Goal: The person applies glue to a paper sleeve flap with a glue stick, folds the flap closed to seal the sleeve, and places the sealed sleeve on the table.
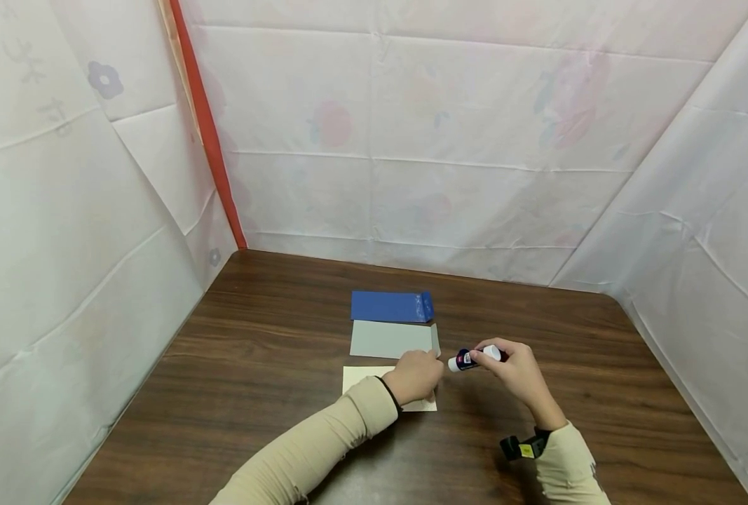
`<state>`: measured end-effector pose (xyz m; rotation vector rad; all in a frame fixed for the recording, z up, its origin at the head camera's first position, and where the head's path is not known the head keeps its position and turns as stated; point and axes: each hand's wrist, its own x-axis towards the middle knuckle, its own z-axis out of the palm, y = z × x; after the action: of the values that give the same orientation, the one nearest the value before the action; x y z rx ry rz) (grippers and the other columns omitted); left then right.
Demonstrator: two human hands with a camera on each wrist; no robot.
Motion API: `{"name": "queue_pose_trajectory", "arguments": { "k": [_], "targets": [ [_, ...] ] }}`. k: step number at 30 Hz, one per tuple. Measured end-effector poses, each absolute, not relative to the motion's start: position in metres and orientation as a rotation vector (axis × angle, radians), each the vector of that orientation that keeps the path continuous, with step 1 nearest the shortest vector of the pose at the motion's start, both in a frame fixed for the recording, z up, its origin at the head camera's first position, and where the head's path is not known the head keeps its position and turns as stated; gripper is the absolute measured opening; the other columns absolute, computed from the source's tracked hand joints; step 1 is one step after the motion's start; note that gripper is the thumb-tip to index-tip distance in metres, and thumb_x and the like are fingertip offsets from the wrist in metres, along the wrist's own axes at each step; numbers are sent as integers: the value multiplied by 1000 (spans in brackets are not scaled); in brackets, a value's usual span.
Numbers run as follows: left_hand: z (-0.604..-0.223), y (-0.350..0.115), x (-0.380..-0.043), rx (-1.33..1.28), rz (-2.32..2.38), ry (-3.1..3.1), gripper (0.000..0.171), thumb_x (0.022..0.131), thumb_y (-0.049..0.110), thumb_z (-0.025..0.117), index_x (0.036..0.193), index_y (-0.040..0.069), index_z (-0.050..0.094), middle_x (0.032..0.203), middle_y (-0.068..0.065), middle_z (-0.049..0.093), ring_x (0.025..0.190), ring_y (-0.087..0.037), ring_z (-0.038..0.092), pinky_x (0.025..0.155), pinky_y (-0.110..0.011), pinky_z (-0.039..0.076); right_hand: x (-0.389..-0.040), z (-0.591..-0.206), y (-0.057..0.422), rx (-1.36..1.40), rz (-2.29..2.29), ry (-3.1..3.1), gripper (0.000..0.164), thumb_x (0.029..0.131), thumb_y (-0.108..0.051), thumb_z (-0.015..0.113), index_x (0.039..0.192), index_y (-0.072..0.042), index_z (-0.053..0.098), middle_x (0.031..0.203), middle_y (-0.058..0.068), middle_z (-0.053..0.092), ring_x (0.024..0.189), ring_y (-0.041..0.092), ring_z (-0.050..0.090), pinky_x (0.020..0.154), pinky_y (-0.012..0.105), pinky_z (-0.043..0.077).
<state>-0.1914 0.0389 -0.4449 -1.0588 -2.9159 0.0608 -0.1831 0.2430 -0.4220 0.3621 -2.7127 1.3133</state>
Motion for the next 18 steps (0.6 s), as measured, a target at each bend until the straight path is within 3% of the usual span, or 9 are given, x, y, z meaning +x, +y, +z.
{"name": "queue_pose_trajectory", "arguments": {
  "k": [7, 14, 18],
  "targets": [
    [-446, 37, -192, -1048, 75, -2816, 12, 73, 26, 83, 78, 21, 73, 82, 4, 67, 67, -11, 64, 53, -24, 52, -185, -424, 244, 361, 1297, -2704, 17, 89, -26, 72, 92, -9, 74, 73, 5, 65, 50, 4, 42, 44, 24, 37],
    [-447, 41, -193, -1040, 79, -2951, 26, 65, 49, 86, 70, 27, 73, 91, 5, 67, 71, -11, 62, 56, -24, 50, -185, -424, 243, 365, 1295, -2710, 16, 89, -26, 71, 92, -11, 73, 71, 3, 63, 50, 5, 41, 44, 24, 37],
    [-449, 41, -194, -1041, 72, -2938, 24, 67, 47, 86, 71, 27, 74, 89, 4, 67, 70, -11, 62, 55, -24, 50, -185, -423, 243, 357, 1302, -2716, 17, 89, -26, 72, 92, -10, 73, 71, 4, 62, 51, 4, 42, 44, 24, 38]
  ]
}}
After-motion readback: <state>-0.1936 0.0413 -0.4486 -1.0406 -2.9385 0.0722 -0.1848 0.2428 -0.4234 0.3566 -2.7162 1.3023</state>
